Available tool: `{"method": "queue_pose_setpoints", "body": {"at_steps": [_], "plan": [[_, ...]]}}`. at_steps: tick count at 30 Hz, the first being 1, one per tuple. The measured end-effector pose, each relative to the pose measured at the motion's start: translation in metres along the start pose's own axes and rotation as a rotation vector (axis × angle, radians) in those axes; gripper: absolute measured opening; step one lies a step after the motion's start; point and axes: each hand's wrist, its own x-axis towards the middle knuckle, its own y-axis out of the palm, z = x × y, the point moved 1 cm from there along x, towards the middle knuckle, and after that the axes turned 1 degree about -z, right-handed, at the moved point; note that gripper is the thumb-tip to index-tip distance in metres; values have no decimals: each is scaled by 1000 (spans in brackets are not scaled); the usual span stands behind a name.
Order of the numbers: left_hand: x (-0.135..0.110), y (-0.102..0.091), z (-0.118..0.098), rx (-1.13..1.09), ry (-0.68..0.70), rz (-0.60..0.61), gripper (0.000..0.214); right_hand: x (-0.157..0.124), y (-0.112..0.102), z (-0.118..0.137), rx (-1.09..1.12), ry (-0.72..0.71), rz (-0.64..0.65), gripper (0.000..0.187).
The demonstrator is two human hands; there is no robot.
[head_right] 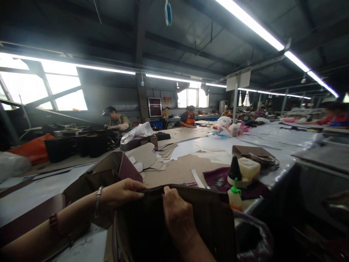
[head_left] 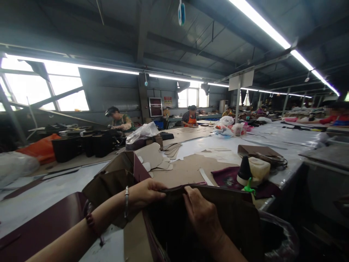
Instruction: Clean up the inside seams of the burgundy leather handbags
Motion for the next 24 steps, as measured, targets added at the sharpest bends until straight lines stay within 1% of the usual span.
{"method": "queue_pose_setpoints", "body": {"at_steps": [3,6,10,14,16,18,22,24], "plan": [[-1,3,-1,-6,-6,-10,40,-1,-3,-3,16,-101,-14,29],[-1,5,-1,-8,-14,-30,41,-1,-4,-3,22,-134,-25,33],[-3,6,-1,79,-17,-39,45,3,-2,-3,115,-141,-28,29],[-4,15,-7,288,11,-69,46,8,-3,-3,218,-109,-36,20],[0,23,-9,397,64,-94,44,7,-6,-1,253,-109,-58,19],[8,31,-8,425,119,-109,44,3,-7,0,277,-113,-75,20],[27,42,-4,377,99,-197,47,-4,-7,2,261,-101,-107,24],[31,47,-7,487,118,-251,41,-6,-5,2,228,-74,-116,21]]}}
